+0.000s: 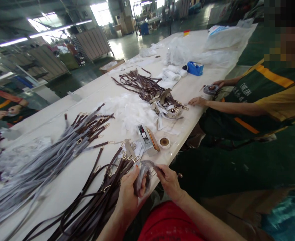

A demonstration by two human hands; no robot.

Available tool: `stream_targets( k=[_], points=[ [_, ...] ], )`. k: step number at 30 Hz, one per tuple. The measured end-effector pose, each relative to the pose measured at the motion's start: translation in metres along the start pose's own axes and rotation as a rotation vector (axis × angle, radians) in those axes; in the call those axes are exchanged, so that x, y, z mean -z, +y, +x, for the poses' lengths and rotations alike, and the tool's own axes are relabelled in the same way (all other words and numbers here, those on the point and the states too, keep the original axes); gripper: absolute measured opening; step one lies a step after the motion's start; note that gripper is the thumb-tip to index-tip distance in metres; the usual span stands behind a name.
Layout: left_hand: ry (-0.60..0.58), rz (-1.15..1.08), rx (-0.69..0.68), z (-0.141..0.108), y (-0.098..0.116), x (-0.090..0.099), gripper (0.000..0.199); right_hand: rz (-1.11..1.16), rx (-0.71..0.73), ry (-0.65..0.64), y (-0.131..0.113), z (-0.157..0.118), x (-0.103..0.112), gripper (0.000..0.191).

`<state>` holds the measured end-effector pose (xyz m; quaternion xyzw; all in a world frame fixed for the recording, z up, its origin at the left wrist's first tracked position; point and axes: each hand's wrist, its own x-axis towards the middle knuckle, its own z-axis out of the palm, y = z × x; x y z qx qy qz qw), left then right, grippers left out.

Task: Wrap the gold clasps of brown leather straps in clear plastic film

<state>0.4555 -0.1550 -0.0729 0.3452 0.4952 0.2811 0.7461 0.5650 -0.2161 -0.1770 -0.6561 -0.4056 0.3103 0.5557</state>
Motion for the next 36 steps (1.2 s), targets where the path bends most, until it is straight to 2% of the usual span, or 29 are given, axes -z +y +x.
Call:
stream_targets(
  k=[3, 6, 11, 16, 19, 22, 26, 29, 31, 33, 36],
  points=[
    [0.003, -0.122, -0.035, 0.007, 0.003, -0.01, 0.051, 0.253, -0.094, -0.042, -0.012, -0.006, -0.023, 0.03],
    [-0.042, -0.216, -0.021, 0.014, 0.007, -0.011, 0.051, 0.501, -0.164, -0.13, -0.028, -0.008, -0.032, 0.031],
    [-0.065, -0.257, -0.129, 0.021, 0.005, -0.005, 0.046, 0.683, -0.371, -0.166, -0.048, -0.006, -0.023, 0.02],
    [0.039, -0.245, -0.254, 0.016, 0.002, -0.007, 0.043, 1.025, -0.408, -0.188, -0.063, -0.003, -0.019, 0.029],
    [0.065, -0.257, -0.284, 0.011, 0.003, -0.009, 0.043, 1.103, -0.437, -0.171, -0.068, 0.0, -0.02, 0.027],
    [0.006, -0.239, -0.277, 0.009, 0.003, -0.006, 0.042, 1.025, -0.406, -0.172, -0.067, 0.002, -0.02, 0.033],
    [-0.1, -0.133, -0.219, 0.002, 0.003, 0.004, 0.034, 0.95, -0.326, -0.271, -0.055, 0.004, -0.011, 0.045],
    [-0.18, -0.031, -0.122, -0.006, 0.006, 0.012, 0.023, 0.812, -0.248, -0.402, -0.043, 0.011, 0.007, 0.052],
    [-0.207, 0.07, -0.061, -0.009, 0.008, 0.018, 0.018, 0.605, -0.194, -0.446, -0.036, 0.019, 0.026, 0.047],
    [-0.218, 0.187, -0.003, -0.011, 0.006, 0.024, 0.015, 0.291, -0.055, -0.367, -0.033, 0.03, 0.046, 0.035],
    [-0.215, 0.284, 0.107, -0.013, -0.003, 0.03, 0.016, -0.238, 0.326, -0.136, -0.036, 0.048, 0.068, 0.027]
  ],
)
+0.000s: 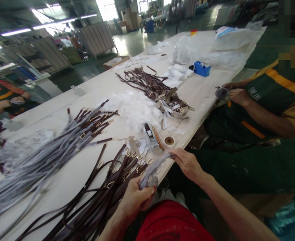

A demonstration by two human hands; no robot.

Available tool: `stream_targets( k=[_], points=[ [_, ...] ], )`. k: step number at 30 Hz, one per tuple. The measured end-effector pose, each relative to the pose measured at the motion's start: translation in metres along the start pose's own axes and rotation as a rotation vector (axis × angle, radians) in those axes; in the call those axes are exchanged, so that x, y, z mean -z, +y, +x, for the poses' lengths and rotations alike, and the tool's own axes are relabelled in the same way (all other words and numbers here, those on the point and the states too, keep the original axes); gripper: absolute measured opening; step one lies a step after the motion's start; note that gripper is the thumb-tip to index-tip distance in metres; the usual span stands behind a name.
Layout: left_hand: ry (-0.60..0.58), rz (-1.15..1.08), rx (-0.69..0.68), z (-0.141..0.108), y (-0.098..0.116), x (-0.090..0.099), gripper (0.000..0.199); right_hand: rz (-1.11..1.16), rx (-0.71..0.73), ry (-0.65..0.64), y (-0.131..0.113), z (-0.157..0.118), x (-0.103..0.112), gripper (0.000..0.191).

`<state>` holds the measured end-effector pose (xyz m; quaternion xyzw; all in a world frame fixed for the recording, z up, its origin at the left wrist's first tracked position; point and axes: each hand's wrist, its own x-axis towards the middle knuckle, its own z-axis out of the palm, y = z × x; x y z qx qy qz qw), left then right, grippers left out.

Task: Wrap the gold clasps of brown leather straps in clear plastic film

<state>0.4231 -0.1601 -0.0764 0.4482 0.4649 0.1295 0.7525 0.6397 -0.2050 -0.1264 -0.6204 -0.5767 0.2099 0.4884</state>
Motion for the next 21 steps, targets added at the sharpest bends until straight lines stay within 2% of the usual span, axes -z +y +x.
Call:
stream_targets(
  k=[3, 5, 7, 11, 15, 18, 21],
  points=[
    [-0.081, -0.068, 0.056, -0.005, -0.014, -0.002, 0.031, -0.393, 0.293, 0.109, -0.003, 0.012, 0.013, 0.024],
    [-0.133, -0.12, 0.018, -0.01, -0.02, -0.003, 0.041, -0.493, 0.403, 0.138, -0.006, 0.015, 0.016, 0.024],
    [-0.153, -0.139, -0.038, -0.017, -0.022, -0.003, 0.042, -0.478, 0.421, 0.149, -0.006, 0.015, 0.017, 0.024],
    [-0.101, -0.115, -0.103, -0.026, -0.023, -0.005, 0.037, -0.215, 0.241, 0.186, 0.005, 0.004, 0.005, 0.025],
    [-0.055, -0.185, -0.146, -0.025, -0.021, -0.012, 0.036, 0.181, -0.095, 0.17, 0.01, -0.025, -0.04, 0.026],
    [-0.039, -0.34, -0.188, -0.017, -0.015, -0.018, 0.032, 0.579, -0.396, 0.074, -0.006, -0.049, -0.079, 0.038],
    [0.025, -0.411, -0.237, -0.007, -0.009, -0.021, 0.027, 0.856, -0.533, 0.034, -0.032, -0.06, -0.097, 0.046]
  ],
)
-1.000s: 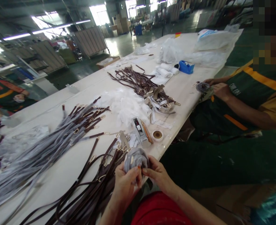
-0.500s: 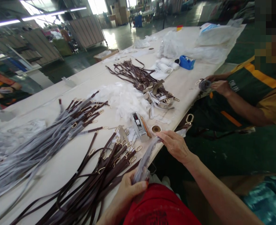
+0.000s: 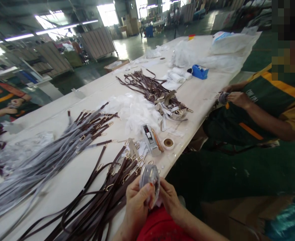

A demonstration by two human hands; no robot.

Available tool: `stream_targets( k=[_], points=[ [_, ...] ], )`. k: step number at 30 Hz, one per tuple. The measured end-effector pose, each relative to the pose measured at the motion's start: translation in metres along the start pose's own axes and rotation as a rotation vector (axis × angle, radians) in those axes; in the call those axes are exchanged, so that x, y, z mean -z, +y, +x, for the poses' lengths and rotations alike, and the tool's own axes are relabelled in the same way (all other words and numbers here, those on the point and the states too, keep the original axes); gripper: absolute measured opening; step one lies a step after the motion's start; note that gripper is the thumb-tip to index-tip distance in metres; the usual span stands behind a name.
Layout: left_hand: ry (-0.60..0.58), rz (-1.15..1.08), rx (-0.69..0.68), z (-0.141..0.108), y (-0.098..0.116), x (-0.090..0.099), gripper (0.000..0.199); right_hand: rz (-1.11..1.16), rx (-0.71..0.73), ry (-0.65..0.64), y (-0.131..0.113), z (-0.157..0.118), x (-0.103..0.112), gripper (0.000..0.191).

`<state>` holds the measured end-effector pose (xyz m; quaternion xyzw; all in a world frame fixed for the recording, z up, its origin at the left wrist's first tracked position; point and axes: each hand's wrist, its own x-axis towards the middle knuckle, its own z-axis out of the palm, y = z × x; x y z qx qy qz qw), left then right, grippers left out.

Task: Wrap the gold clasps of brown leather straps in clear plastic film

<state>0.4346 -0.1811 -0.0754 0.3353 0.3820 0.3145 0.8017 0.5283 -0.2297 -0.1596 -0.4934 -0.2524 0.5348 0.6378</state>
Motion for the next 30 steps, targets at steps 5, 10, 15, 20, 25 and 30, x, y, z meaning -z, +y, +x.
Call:
stream_targets(
  k=[5, 10, 15, 20, 25, 30],
  points=[
    [0.007, -0.013, -0.14, 0.01, 0.003, -0.003, 0.022, 0.292, -0.101, 0.041, -0.029, -0.01, -0.018, 0.037],
    [-0.055, -0.02, -0.192, 0.015, 0.006, -0.009, 0.025, 0.528, -0.147, 0.024, -0.043, -0.004, -0.029, 0.033],
    [-0.215, 0.009, -0.156, 0.02, 0.008, -0.005, 0.025, 0.628, -0.242, 0.033, -0.055, 0.004, -0.03, 0.027],
    [-0.321, 0.187, -0.121, 0.018, 0.011, 0.008, 0.03, 0.621, -0.193, 0.03, -0.059, 0.004, -0.026, 0.027],
    [-0.319, 0.161, -0.091, 0.016, 0.014, 0.019, 0.033, 0.56, -0.202, -0.096, -0.061, 0.005, -0.023, 0.026],
    [-0.403, 0.259, -0.066, 0.014, 0.018, 0.021, 0.033, 0.575, -0.19, -0.159, -0.068, 0.004, -0.021, 0.029]
  ],
)
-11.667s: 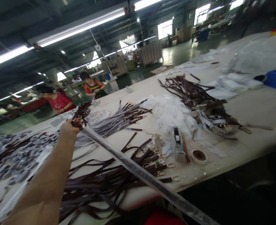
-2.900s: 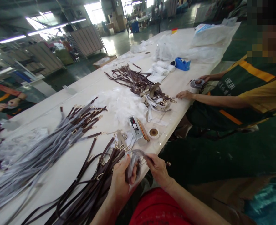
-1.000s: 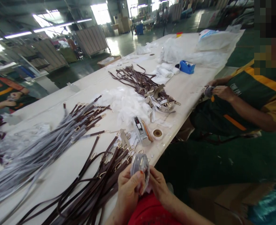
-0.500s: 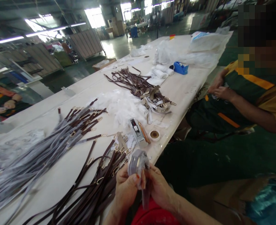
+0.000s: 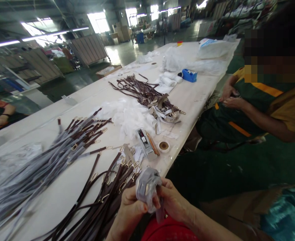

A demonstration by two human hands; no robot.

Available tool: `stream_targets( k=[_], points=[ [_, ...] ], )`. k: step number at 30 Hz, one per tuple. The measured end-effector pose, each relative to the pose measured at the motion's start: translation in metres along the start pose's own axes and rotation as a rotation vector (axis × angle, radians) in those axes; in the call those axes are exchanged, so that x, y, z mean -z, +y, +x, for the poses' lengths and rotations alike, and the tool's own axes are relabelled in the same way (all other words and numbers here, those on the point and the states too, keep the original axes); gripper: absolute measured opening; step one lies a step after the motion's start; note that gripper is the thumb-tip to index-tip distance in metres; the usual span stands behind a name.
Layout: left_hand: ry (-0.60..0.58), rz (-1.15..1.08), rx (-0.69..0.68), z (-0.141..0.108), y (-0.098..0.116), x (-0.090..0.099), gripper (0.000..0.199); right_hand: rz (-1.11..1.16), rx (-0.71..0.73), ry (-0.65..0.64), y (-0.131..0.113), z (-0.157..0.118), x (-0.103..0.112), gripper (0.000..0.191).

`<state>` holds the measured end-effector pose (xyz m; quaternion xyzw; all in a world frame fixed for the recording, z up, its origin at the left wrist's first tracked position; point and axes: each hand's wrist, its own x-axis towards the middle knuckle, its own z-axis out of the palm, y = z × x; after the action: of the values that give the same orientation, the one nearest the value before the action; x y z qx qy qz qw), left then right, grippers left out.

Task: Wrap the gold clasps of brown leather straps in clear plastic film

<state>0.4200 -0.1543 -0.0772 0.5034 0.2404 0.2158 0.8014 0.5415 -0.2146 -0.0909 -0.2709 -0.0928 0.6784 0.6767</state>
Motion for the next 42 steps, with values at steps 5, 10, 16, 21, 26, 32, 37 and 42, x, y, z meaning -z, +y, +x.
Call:
stream_targets(
  k=[5, 10, 16, 21, 26, 32, 37, 42],
  points=[
    [-0.005, 0.028, -0.002, -0.003, 0.003, 0.004, 0.032, -0.08, 0.034, -0.032, 0.001, 0.0, 0.007, 0.034],
    [0.013, 0.178, -0.01, -0.009, 0.004, 0.036, 0.028, -0.381, 0.073, -0.042, -0.007, -0.004, 0.018, 0.041],
    [-0.071, 0.607, 0.042, -0.011, 0.03, 0.061, 0.097, -1.421, 0.28, -0.019, -0.01, -0.011, 0.019, 0.026],
    [-0.24, 1.27, -0.028, 0.005, 0.031, 0.038, 0.029, -1.817, 0.476, -0.044, 0.007, -0.007, 0.019, 0.033],
    [-0.281, 1.384, -0.306, 0.003, 0.005, 0.05, 0.026, -1.87, 0.459, -0.13, 0.01, -0.004, 0.021, 0.029],
    [-0.142, 1.162, -0.302, -0.007, 0.002, 0.06, 0.023, -1.664, 0.532, -0.113, 0.017, 0.009, 0.026, 0.037],
    [0.231, 0.672, 0.002, -0.014, 0.008, 0.048, 0.023, -1.279, 0.333, -0.038, 0.024, 0.023, 0.022, 0.027],
    [0.462, 0.305, 0.011, -0.014, -0.01, 0.037, 0.031, -0.881, 0.125, 0.0, 0.023, 0.026, 0.016, 0.016]
  ],
)
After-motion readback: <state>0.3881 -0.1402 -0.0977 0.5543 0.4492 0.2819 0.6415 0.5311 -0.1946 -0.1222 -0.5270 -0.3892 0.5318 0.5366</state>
